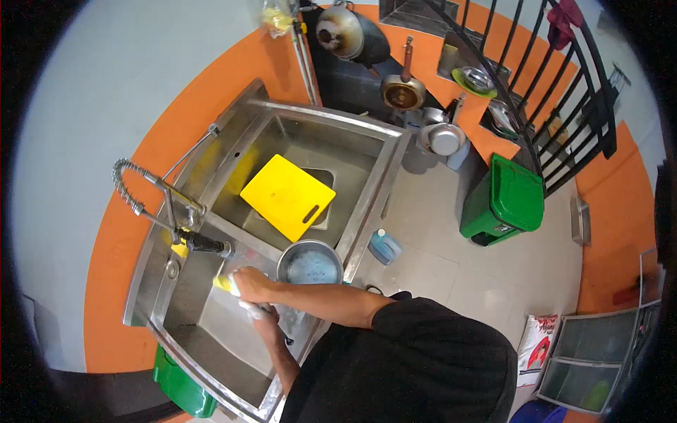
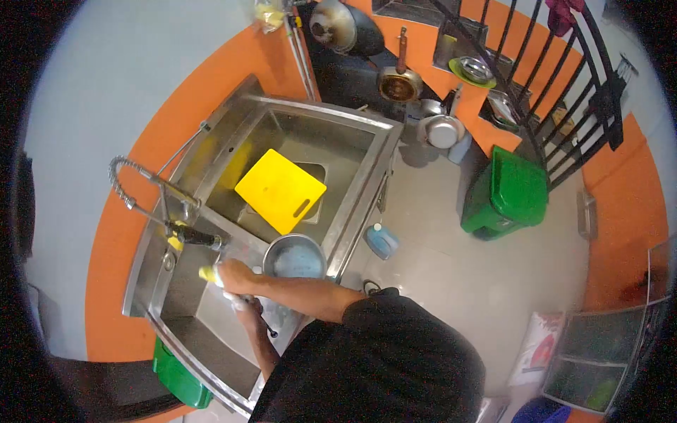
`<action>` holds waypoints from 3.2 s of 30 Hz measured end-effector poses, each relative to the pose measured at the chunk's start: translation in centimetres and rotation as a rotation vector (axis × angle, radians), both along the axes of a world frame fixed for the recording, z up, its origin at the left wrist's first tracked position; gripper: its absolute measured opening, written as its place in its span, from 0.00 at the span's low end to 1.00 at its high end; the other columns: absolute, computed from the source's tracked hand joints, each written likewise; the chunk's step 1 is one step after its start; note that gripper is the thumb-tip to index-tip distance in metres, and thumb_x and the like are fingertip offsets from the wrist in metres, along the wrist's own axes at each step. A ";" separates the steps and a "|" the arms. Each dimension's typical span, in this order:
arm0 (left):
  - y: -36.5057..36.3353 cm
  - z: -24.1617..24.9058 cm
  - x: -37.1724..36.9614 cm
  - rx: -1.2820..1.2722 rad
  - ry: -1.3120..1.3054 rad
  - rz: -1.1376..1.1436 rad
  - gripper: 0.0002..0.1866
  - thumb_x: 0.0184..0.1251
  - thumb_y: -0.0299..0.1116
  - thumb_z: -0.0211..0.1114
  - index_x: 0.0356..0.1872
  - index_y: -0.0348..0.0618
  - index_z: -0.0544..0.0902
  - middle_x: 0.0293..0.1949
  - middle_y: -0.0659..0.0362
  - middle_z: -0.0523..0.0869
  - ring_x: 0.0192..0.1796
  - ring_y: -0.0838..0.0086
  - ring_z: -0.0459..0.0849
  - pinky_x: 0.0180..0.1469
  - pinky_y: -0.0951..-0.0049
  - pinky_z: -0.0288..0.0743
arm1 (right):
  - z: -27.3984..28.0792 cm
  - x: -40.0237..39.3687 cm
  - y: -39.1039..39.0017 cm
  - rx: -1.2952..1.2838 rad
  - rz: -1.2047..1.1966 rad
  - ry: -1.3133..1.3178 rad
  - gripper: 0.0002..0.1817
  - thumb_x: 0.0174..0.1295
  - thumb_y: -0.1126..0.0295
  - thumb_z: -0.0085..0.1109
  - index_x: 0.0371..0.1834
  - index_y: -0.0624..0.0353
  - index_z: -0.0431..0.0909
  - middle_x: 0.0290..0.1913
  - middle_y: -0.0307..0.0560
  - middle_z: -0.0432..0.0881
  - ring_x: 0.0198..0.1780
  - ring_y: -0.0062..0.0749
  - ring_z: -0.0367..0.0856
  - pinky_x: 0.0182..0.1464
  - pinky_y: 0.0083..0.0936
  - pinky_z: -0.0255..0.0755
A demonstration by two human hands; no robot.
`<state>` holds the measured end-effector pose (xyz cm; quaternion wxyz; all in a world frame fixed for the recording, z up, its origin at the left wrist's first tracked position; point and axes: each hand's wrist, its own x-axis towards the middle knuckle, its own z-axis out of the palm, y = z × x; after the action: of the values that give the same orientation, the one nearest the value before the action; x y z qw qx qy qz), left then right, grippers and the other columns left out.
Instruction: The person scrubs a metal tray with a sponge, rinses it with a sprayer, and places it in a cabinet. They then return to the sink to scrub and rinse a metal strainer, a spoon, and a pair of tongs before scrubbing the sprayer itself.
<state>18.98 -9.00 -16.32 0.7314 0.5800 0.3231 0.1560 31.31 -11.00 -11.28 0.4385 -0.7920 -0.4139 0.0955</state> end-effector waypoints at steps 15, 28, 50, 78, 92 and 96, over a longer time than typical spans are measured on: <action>5.4 2.1 3.7 -0.179 -0.454 0.149 0.18 0.74 0.37 0.53 0.57 0.35 0.72 0.51 0.53 0.79 0.53 0.67 0.81 0.54 0.65 0.79 | 2.0 -0.9 0.9 0.555 0.060 0.068 0.12 0.61 0.69 0.59 0.45 0.62 0.73 0.37 0.56 0.81 0.43 0.55 0.82 0.45 0.47 0.73; 10.3 8.7 -1.4 -0.110 -0.420 0.589 0.10 0.73 0.31 0.53 0.48 0.40 0.77 0.42 0.56 0.84 0.42 0.70 0.84 0.46 0.68 0.79 | -2.0 -4.7 1.6 0.327 0.682 0.185 0.15 0.59 0.73 0.61 0.50 0.57 0.80 0.46 0.49 0.85 0.48 0.38 0.82 0.54 0.33 0.73; 12.0 5.3 -3.9 0.005 -0.407 0.300 0.10 0.72 0.34 0.55 0.43 0.38 0.78 0.37 0.49 0.86 0.36 0.64 0.87 0.37 0.69 0.83 | 0.7 -8.2 2.8 0.279 0.488 0.091 0.18 0.52 0.74 0.61 0.49 0.59 0.77 0.43 0.58 0.83 0.45 0.55 0.81 0.47 0.42 0.74; 4.7 8.0 5.8 0.541 0.330 0.651 0.29 0.57 0.22 0.48 0.65 0.30 0.71 0.61 0.50 0.74 0.48 0.63 0.77 0.48 0.66 0.74 | 3.4 42.4 -53.1 0.027 -1.066 -0.364 0.05 0.53 0.68 0.63 0.27 0.57 0.84 0.34 0.53 0.83 0.44 0.51 0.79 0.46 0.45 0.73; -2.7 4.1 -22.4 1.187 1.243 0.838 0.17 0.72 0.37 0.51 0.53 0.39 0.80 0.43 0.52 0.86 0.44 0.60 0.84 0.45 0.58 0.79 | 2.7 78.4 -74.4 -0.576 -1.152 -0.708 0.19 0.61 0.63 0.55 0.53 0.57 0.74 0.49 0.60 0.80 0.49 0.59 0.81 0.50 0.48 0.75; -5.1 3.0 -25.1 0.156 0.351 1.418 0.17 0.67 0.42 0.61 0.19 0.57 0.68 0.14 0.71 0.66 0.15 0.84 0.63 0.16 0.78 0.56 | 2.3 77.9 -74.1 -0.618 -1.007 -0.813 0.13 0.57 0.66 0.58 0.39 0.65 0.80 0.42 0.64 0.81 0.43 0.59 0.80 0.44 0.49 0.74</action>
<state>-6.12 -14.08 -13.28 0.3488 0.2983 0.7212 0.5189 109.25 -85.11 -9.01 -0.0041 -0.9477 -0.0826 -0.3083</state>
